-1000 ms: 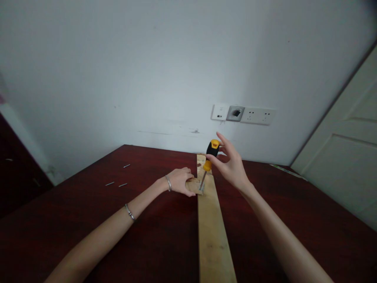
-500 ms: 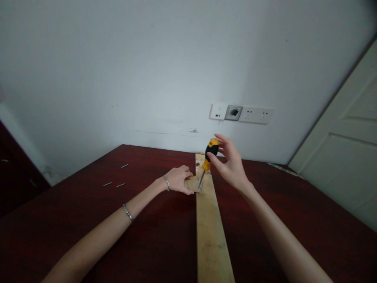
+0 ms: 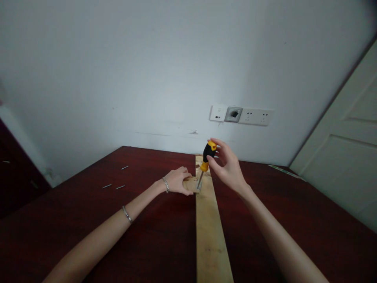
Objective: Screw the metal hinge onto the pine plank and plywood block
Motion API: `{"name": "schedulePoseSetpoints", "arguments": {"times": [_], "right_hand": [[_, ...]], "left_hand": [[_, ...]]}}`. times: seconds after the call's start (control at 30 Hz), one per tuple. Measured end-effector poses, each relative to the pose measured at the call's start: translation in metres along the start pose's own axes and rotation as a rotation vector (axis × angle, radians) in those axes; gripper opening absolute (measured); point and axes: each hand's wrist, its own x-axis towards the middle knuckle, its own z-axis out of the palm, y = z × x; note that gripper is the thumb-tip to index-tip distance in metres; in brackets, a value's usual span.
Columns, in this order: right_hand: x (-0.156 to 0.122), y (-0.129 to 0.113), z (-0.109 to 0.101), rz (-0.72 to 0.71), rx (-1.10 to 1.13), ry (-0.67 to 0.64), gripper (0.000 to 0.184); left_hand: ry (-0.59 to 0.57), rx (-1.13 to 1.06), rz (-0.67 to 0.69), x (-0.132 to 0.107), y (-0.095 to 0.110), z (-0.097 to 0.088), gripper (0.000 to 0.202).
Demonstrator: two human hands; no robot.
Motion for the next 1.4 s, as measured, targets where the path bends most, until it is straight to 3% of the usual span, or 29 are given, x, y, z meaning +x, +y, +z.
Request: {"name": "schedulePoseSetpoints", "arguments": {"times": [0.17,0.3,0.4,0.57,0.73,0.93,1.1,1.3,1.4], "right_hand": [[-0.001,0.003,0.006,0.088,-0.031,-0.014,0.063],[0.003,0.008,0.007,0.088,-0.090,0.068,0.050],[0.008,0.010,0.005,0.071,-0.073,-0.021,0.045],[0.019,0.006,0.001,0.045,-0.168,-0.154,0.054],[0.024,0.004,0.000,0.029,-0.374,-0.072,0.044],[0.021,0.007,0.001,0.024,-0.230,-0.091,0.040],[0.021,0.010,0.006,0.043,-0.261,-0.051,0.041],[0.020,0.007,0.008,0.004,-0.088,-0.150,0.034],[0.018,0.006,0.008,-0.026,-0.114,-0.132,0.038]], "left_hand": [[-0.004,-0.011,-0.005,0.000,-0.001,-0.001,0.067],[0.008,-0.017,-0.004,0.001,-0.003,-0.001,0.067],[0.025,-0.023,-0.011,0.002,-0.006,0.002,0.068],[0.042,-0.041,-0.004,0.004,-0.011,0.008,0.067],[0.043,-0.051,0.006,0.005,-0.014,0.008,0.067],[0.062,-0.060,-0.007,0.004,-0.019,0.007,0.068],[0.065,-0.062,0.005,0.005,-0.017,0.009,0.067],[0.068,-0.042,0.017,0.005,-0.018,0.013,0.066],[0.076,-0.033,0.016,0.005,-0.020,0.013,0.066]]}}
